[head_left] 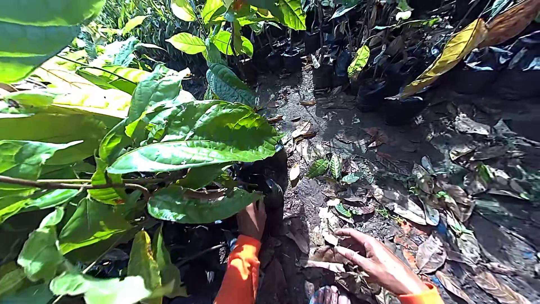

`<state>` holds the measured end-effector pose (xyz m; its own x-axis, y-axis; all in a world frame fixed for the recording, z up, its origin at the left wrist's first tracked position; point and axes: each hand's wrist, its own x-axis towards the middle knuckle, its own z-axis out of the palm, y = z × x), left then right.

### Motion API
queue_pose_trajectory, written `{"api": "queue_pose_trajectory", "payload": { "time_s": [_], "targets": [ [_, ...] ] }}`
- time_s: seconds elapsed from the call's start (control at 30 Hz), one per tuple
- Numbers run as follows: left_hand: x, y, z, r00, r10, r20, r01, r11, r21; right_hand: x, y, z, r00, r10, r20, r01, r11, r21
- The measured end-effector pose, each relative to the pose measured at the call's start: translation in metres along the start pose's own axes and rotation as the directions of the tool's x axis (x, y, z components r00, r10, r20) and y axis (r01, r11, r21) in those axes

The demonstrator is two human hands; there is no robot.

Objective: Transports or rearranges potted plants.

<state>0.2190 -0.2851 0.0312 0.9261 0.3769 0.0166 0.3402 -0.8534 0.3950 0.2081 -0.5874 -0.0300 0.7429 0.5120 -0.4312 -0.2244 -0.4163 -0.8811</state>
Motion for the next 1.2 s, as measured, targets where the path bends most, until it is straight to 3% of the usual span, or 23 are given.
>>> {"api": "queue_pose_trajectory", "payload": {
  "time_s": [0.23,0.37,0.53,0.73,0.8,0.87,0.93,1.0,1.1,1.2],
  "targets": [
    [0.026,0.002,0.008,0.95,-0.226,0.216,0.189,0.965,0.18,-0.004,0.013,-0.002,0.999,0.017,-0.031,-0.017,1.0,0.007],
    [0.026,0.005,0.008,0.905,-0.277,0.323,0.219,0.954,0.205,0.004,0.005,0.003,1.0,0.006,0.009,-0.005,0.999,-0.039],
    [0.03,0.005,0.008,0.885,-0.295,0.361,0.221,0.947,0.232,0.005,0.0,0.007,0.999,-0.001,0.033,0.002,0.999,-0.036],
    [0.036,0.007,0.012,0.891,-0.317,0.325,0.239,0.937,0.256,0.002,0.009,0.004,0.999,0.029,0.026,-0.029,0.999,-0.015],
    [0.035,0.013,0.009,0.933,-0.241,0.266,0.196,0.963,0.183,0.002,0.01,0.002,0.999,0.032,0.019,-0.032,0.999,-0.016],
    [0.037,0.021,0.006,0.99,-0.079,0.118,0.073,0.996,0.057,0.002,0.01,0.001,0.999,0.027,0.019,-0.027,0.999,-0.023],
    [0.055,0.035,0.006,0.999,0.032,-0.004,-0.032,0.999,-0.014,0.002,0.008,0.001,0.999,0.033,0.027,-0.033,0.999,-0.027],
    [0.088,0.048,0.008,0.999,0.025,-0.039,-0.026,1.0,-0.018,0.001,0.006,0.002,0.999,0.036,0.032,-0.035,0.999,-0.038],
    [0.144,0.056,0.019,0.985,-0.157,0.066,0.158,0.987,-0.013,-0.002,0.001,0.001,0.998,0.049,0.034,-0.048,0.998,-0.032],
    [0.169,0.071,0.021,0.95,-0.148,0.273,0.168,0.984,-0.052,-0.007,0.005,-0.003,0.998,0.056,0.009,-0.057,0.998,0.012]
  ]
}}
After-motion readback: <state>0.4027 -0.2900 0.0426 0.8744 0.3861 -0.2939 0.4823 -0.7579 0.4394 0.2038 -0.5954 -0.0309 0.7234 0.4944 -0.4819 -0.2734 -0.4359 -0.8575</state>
